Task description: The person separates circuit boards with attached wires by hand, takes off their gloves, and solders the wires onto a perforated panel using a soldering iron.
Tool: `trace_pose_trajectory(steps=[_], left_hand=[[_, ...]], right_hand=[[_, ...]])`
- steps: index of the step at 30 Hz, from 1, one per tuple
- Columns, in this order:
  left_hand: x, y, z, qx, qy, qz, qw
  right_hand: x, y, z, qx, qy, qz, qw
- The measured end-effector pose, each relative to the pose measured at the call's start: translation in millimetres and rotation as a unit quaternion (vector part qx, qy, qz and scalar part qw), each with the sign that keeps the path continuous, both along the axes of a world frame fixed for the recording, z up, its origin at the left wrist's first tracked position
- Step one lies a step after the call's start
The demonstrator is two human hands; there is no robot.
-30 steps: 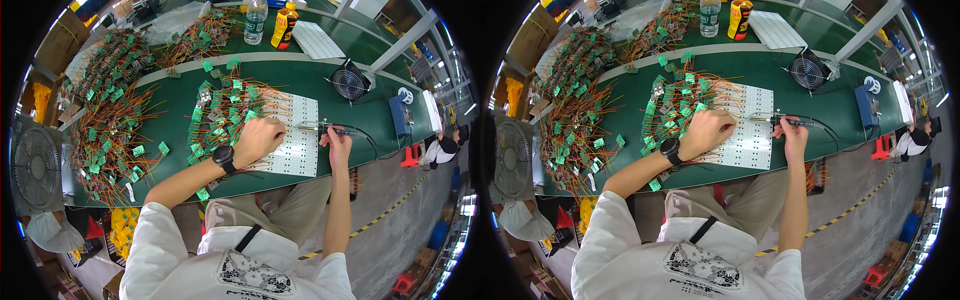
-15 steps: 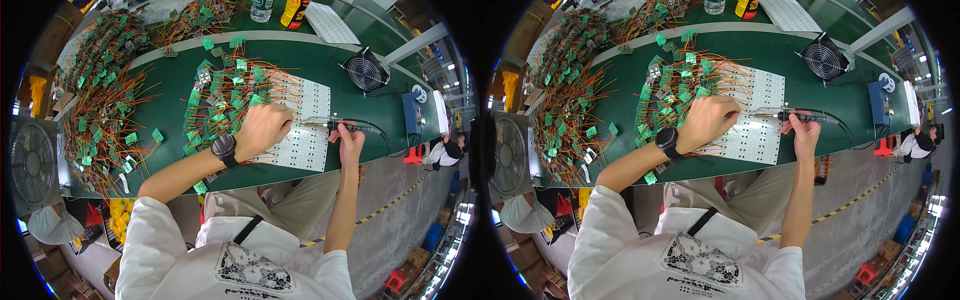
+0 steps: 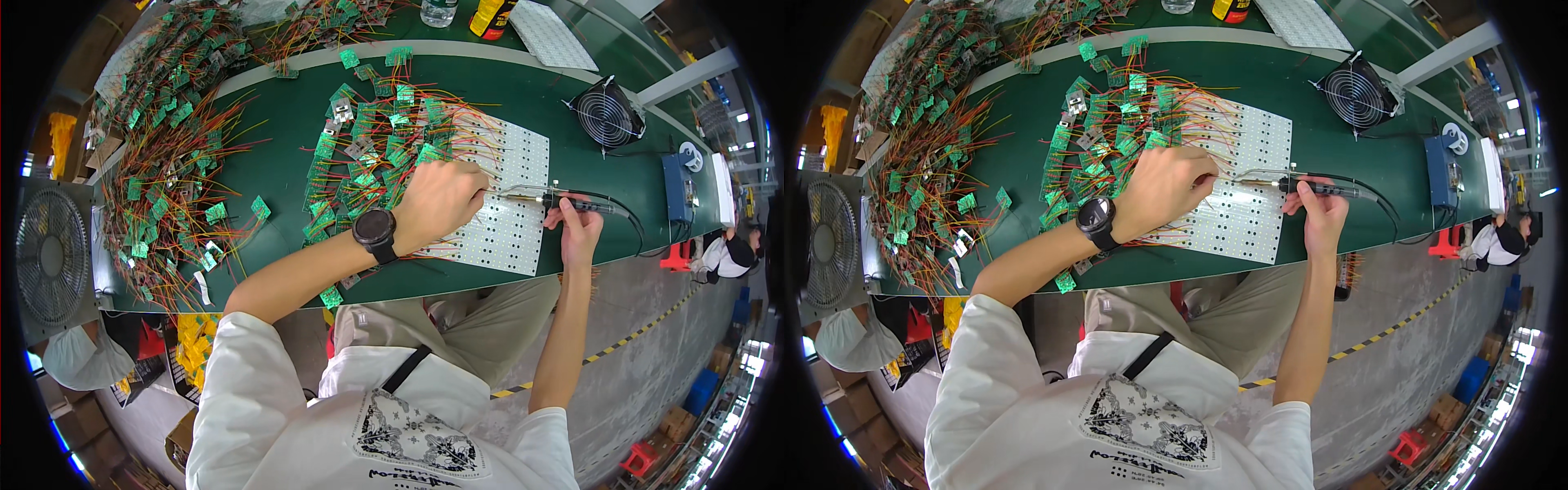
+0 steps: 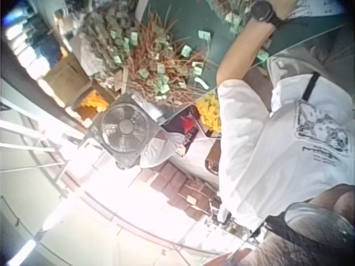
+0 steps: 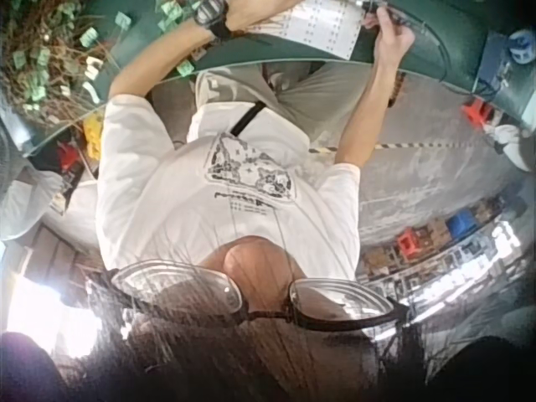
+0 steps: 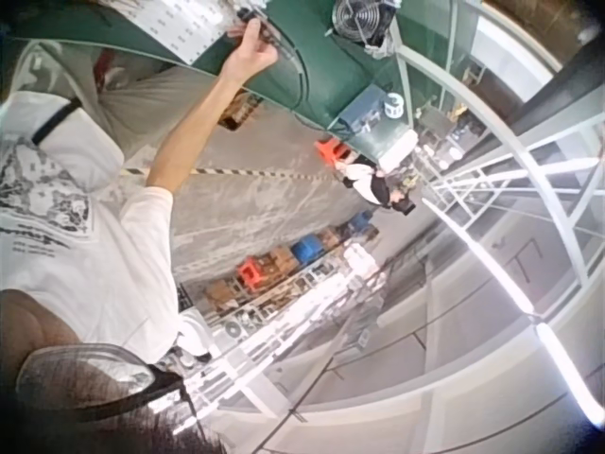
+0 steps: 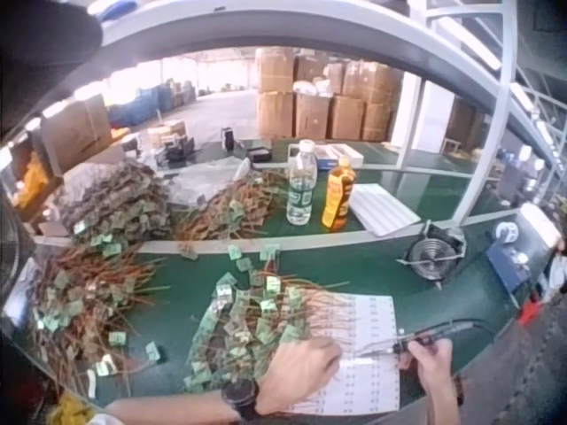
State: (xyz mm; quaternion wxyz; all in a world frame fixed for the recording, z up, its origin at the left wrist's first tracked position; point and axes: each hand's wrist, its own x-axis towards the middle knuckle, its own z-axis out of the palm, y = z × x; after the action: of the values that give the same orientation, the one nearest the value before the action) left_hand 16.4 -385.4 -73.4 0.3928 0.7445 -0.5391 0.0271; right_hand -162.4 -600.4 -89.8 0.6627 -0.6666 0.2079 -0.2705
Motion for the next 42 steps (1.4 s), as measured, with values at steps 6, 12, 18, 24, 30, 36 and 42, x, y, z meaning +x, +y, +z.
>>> trace_pose_trajectory(steps=[6, 12, 18, 24, 30, 36, 42], left_hand=[[2, 1, 0, 0.003, -0.006, 0.001, 1.000], [1, 0, -2, 0.004, -0.007, 0.000, 1.000], [2, 0, -3, -0.004, -0.012, -0.003, 1.000], [3, 5, 13, 0.022, -0.017, -0.059, 0.998], [17, 12, 9, 0.093, -0.082, -0.166, 0.978], [15, 10, 11, 0.069, -0.085, -0.165, 0.980], [14, 9, 9, 0.052, -0.099, -0.145, 0.983]], right_hand=[[3, 1, -1, -0.002, -0.007, 0.001, 1.000], [2, 2, 1, 0.009, -0.018, -0.009, 1.000], [3, 2, 1, 0.026, -0.030, -0.030, 0.999], [1, -1, 0, 0.047, -0.048, -0.047, 0.997], [3, 0, 1, 0.054, -0.053, -0.049, 0.996], [3, 0, 1, 0.052, -0.056, -0.048, 0.996], [3, 1, 1, 0.052, -0.052, -0.049, 0.996]])
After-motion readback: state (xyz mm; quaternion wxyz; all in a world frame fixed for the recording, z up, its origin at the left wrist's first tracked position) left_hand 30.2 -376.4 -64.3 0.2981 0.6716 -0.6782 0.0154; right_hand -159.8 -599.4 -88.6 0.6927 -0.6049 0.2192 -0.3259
